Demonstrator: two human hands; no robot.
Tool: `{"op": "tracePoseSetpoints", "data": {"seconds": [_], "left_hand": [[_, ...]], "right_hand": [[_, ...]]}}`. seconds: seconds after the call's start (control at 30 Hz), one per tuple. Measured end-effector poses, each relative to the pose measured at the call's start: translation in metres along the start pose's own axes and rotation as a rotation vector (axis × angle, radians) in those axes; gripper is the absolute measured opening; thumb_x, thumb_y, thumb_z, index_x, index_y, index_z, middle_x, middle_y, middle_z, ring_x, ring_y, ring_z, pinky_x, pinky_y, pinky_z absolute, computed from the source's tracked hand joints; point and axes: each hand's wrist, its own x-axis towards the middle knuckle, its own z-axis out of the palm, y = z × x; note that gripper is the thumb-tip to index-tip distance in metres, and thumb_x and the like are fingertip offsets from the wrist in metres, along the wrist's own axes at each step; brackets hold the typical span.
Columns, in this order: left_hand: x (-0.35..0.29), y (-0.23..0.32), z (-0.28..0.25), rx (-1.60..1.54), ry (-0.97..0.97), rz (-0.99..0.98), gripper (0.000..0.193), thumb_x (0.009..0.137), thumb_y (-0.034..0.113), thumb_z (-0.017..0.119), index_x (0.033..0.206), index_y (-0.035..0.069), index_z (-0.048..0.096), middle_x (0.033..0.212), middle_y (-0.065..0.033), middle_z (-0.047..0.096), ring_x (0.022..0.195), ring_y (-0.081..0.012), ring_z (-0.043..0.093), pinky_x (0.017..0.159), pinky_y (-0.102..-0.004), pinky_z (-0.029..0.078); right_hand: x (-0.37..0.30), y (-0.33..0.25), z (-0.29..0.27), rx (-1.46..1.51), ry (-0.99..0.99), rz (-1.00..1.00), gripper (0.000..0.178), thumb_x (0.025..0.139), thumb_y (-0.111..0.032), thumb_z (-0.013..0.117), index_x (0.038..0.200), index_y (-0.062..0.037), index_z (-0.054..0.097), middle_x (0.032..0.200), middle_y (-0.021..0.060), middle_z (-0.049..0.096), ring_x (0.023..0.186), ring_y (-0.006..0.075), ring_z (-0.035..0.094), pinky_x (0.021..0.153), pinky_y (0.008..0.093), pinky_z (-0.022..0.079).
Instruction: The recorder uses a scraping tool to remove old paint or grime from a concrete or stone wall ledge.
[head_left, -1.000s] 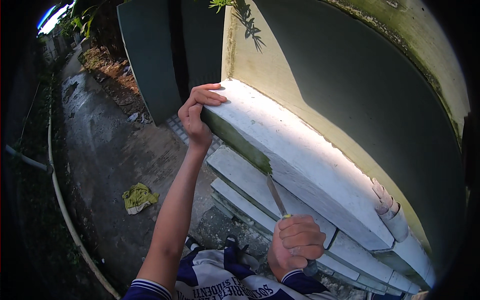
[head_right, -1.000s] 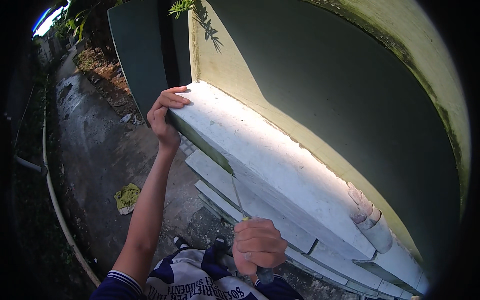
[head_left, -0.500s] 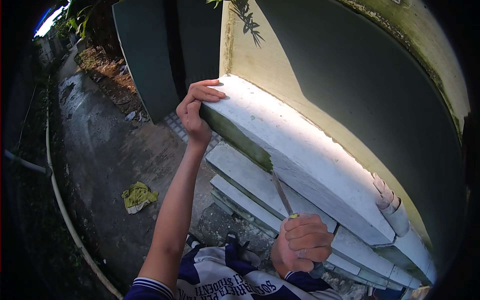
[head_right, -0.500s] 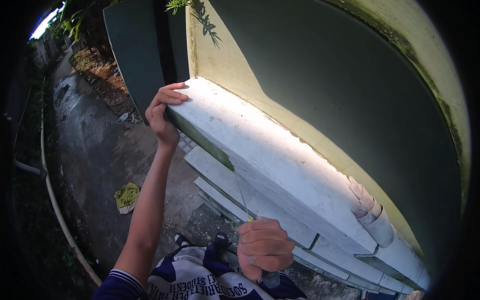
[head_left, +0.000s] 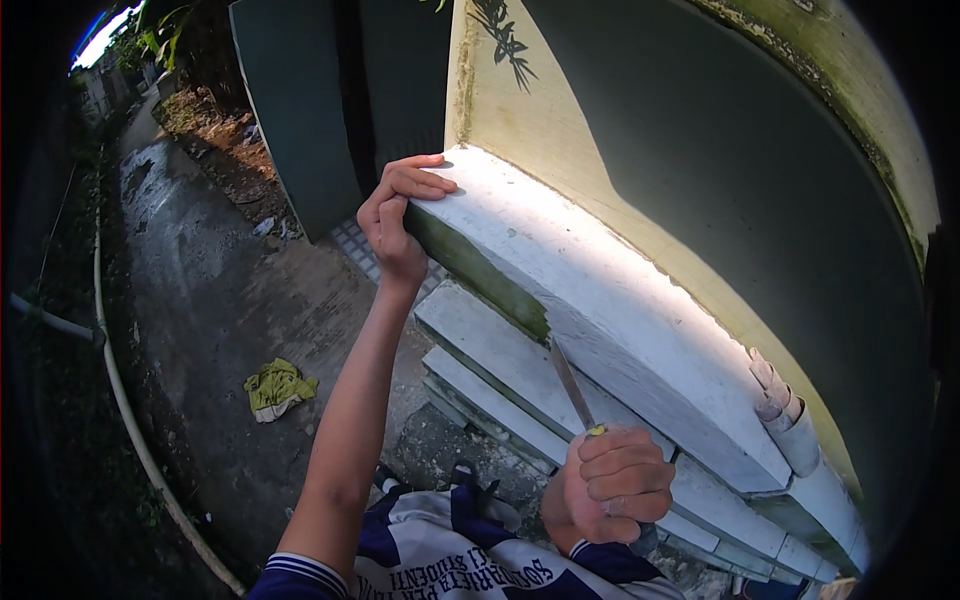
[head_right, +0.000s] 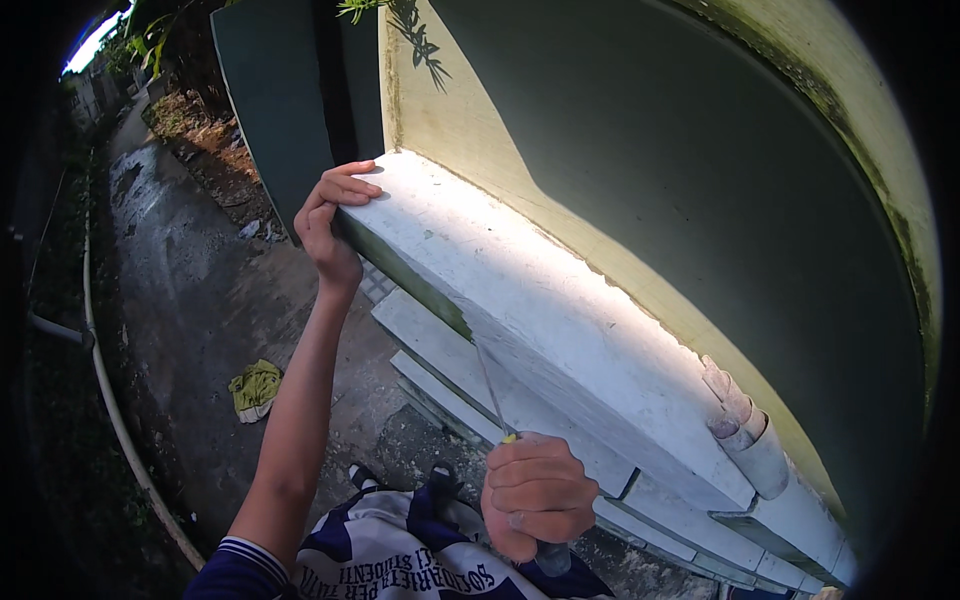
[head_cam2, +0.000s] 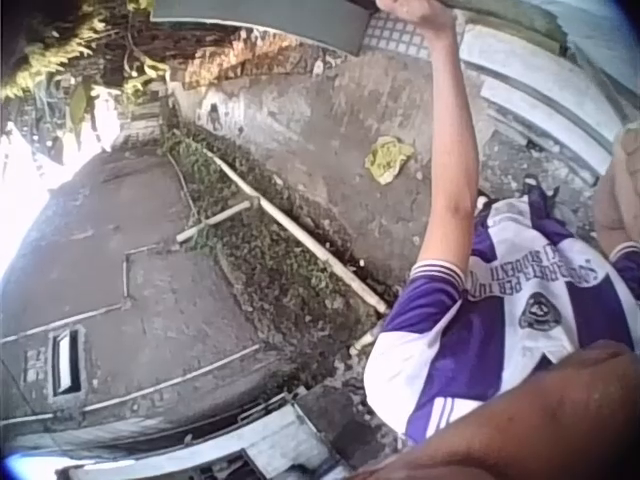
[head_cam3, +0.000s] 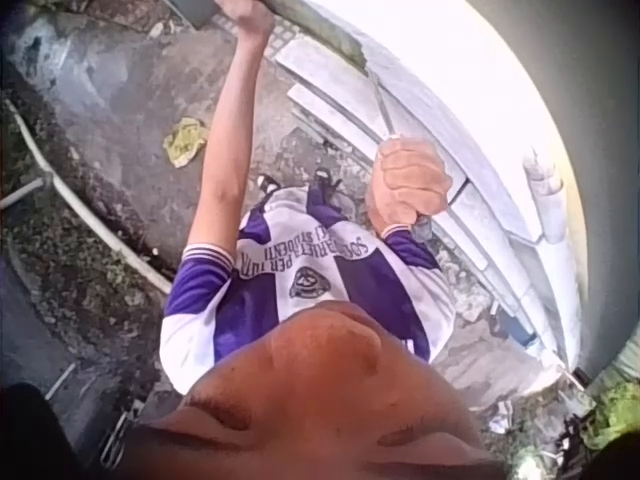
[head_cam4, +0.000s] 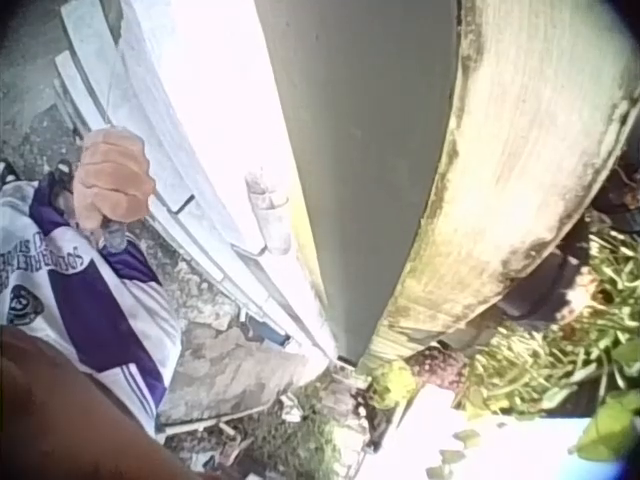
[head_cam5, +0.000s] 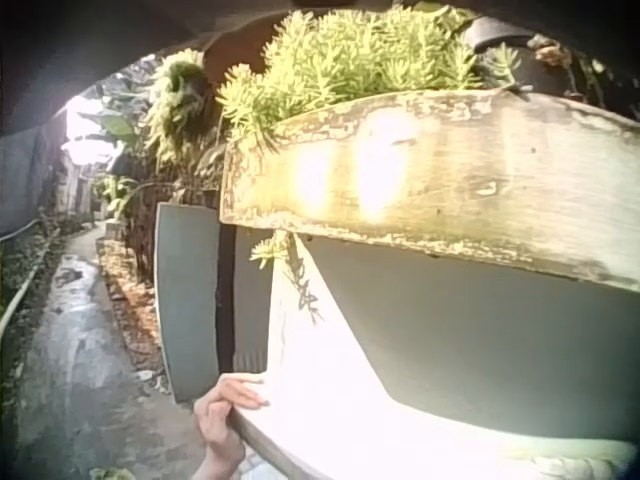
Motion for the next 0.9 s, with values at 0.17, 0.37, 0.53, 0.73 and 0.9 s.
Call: {"op": "tracePoseSetpoints", "data": {"seconds": [0.17,0.37,0.53,0.73,0.9], "left_hand": [[-0.004,0.001,0.003,-0.016,-0.002,-0.015,0.031,0.08,0.016,0.032,0.07,-0.002,0.055,0.08,-0.0187,0.067,0.103,-0.0331,0.06,0.098,-0.0433,0.042],[-0.004,-0.002,0.0,-0.059,-0.001,0.007,0.033,0.08,0.011,0.033,0.07,-0.002,0.061,0.08,-0.0156,0.07,0.103,-0.0289,0.06,0.096,-0.04,0.043],[-0.001,-0.001,0.001,-0.009,-0.001,0.011,0.031,0.08,0.016,0.032,0.07,-0.002,0.056,0.08,-0.0191,0.066,0.102,-0.0321,0.061,0.097,-0.0425,0.043],[0.001,-0.003,-0.002,-0.014,-0.004,0.016,0.031,0.08,0.016,0.033,0.07,-0.003,0.056,0.081,-0.0194,0.066,0.102,-0.0322,0.06,0.098,-0.0429,0.042],[-0.003,0.0,0.0,-0.017,-0.006,-0.006,0.031,0.08,0.016,0.032,0.07,-0.002,0.055,0.082,-0.0193,0.066,0.103,-0.0322,0.06,0.098,-0.0432,0.042]], "right_hand": [[-0.006,0.005,0.003,-0.02,0.02,0.104,0.035,0.091,-0.024,0.062,0.066,-0.0078,0.043,0.045,0.0017,0.046,0.031,0.0118,0.04,0.033,0.0272,0.041],[-0.003,-0.008,0.003,-0.077,0.108,-0.068,0.038,0.09,-0.025,0.065,0.064,-0.0055,0.045,0.045,0.0032,0.05,0.032,0.0134,0.045,0.032,0.0285,0.045],[0.009,-0.003,0.005,-0.023,0.104,0.012,0.033,0.09,-0.021,0.058,0.064,-0.0112,0.041,0.045,-0.0005,0.042,0.03,0.0093,0.033,0.029,0.023,0.032],[0.007,0.0,0.009,-0.005,0.013,0.009,0.031,0.089,-0.023,0.062,0.068,-0.0089,0.044,0.045,0.0001,0.043,0.03,0.0096,0.035,0.029,0.0249,0.034],[0.003,-0.002,0.004,-0.022,0.01,-0.003,0.036,0.09,-0.024,0.067,0.067,-0.0041,0.048,0.046,0.0047,0.053,0.035,0.0158,0.051,0.034,0.0312,0.048]]}}
